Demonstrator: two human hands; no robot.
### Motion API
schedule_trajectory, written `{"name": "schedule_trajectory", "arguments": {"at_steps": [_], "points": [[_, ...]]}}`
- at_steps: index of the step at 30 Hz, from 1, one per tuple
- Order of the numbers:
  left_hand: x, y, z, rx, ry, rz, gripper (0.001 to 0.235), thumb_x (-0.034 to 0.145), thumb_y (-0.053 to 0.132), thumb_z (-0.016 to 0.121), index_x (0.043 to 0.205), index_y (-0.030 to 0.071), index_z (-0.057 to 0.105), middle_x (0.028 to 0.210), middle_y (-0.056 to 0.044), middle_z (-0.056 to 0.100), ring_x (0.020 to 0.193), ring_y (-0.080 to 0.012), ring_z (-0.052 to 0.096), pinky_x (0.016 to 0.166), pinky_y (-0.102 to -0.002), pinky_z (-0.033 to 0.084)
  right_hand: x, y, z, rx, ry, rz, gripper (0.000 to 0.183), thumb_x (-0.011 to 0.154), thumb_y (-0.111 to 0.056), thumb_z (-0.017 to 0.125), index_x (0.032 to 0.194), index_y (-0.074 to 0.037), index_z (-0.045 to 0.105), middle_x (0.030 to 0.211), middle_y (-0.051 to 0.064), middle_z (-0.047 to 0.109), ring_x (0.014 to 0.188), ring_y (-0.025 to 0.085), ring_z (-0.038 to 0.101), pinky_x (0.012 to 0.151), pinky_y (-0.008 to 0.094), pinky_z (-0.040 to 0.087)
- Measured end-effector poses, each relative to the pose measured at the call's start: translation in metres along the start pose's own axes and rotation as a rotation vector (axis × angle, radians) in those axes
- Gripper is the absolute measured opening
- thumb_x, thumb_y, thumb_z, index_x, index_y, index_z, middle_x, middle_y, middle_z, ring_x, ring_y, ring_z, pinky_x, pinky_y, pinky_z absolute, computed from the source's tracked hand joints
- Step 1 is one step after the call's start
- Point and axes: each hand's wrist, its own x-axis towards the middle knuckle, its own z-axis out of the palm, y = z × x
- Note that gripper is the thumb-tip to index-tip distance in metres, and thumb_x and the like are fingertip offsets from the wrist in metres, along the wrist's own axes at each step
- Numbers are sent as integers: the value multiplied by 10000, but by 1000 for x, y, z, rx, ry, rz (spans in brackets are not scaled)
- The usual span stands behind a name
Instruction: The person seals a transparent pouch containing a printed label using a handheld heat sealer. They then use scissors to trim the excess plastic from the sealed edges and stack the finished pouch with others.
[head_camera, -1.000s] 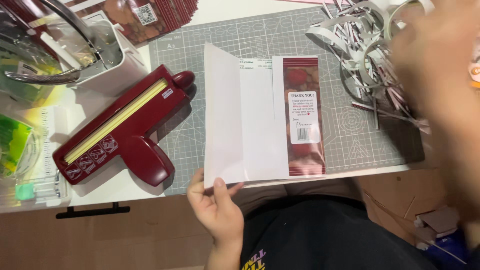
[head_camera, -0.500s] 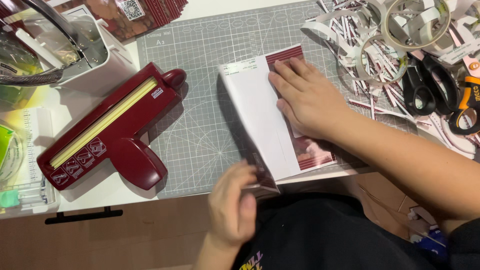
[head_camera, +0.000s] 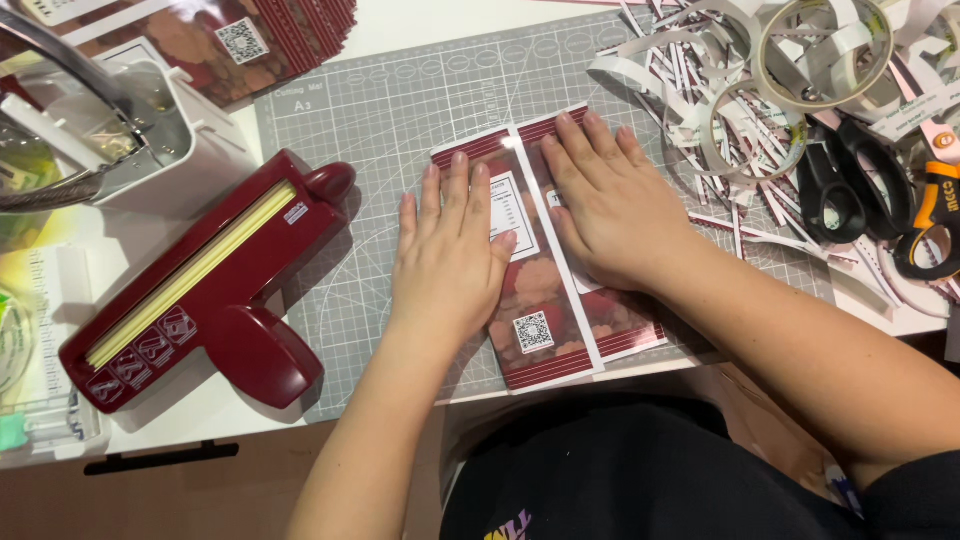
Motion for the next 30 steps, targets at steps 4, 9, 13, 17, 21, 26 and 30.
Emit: {"name": "schedule_trajectory", "arguments": {"at_steps": [4, 9, 13, 17, 21, 26, 30], "points": [[1, -1, 7, 141, 41, 29, 745, 1036, 453, 493, 1619, 54, 256, 1700, -160, 226, 1563, -417, 161, 1248, -595, 152, 1, -1, -3, 7, -1, 0, 701, 1025, -375, 340, 1616, -4, 274, 1676, 247, 258, 1540, 445, 220, 1228, 580, 178], [14, 3, 12, 217, 83, 25, 773, 994, 499, 539, 1609, 86, 320, 1688, -148, 269, 1551, -418, 210, 1245, -613, 161, 0, 0, -4, 18, 30, -14, 684, 1019, -356, 396, 1607, -14, 323, 1668, 237, 296, 1532, 449, 253, 1221, 588, 213], [41, 13, 23, 219, 83, -26, 753, 1032, 545, 446, 1619, 98, 296, 1696, -110, 250, 1565, -385, 179, 1264, -578, 98, 0, 1, -4, 81, 46, -15, 633, 1035, -324, 398, 1590, -23, 371, 1662, 227, 320, 1522, 462, 267, 1212, 601, 226], [39, 37, 7, 173, -97, -143, 755, 1059, 502, 355, 1638, 86, 107, 1715, -144, 80, 1572, -377, 41, 1255, -536, 31, 2, 1, -4, 77, 68, -7, 614, 1043, -301, 388, 1584, -11, 395, 1649, 227, 356, 1510, 459, 298, 1206, 595, 241], [-11, 62, 42, 272, 97, -87, 822, 966, 530, 532, 1632, 115, 288, 1717, -109, 191, 1592, -355, 130, 1287, -551, 122, 1, 0, -2, 86, 124, -28, 612, 1007, -248, 428, 1561, 10, 438, 1629, 247, 394, 1490, 481, 334, 1184, 622, 278], [-83, 89, 35, 185, 174, 112, 731, 993, 452, 548, 1586, 48, 406, 1662, -144, 369, 1552, -352, 302, 1276, -500, 219, 1, -4, -7, 103, 54, 21, 646, 1016, -307, 391, 1591, -12, 380, 1657, 227, 337, 1515, 458, 271, 1212, 589, 209], [-126, 82, 37, 242, 146, 134, 861, 904, 554, 647, 1589, 92, 407, 1674, -144, 324, 1552, -361, 271, 1277, -502, 212, 1, -3, -8, 71, 17, 16, 777, 1014, -520, 415, 1604, -21, 339, 1679, 226, 269, 1544, 432, 205, 1226, 569, 156]]}}
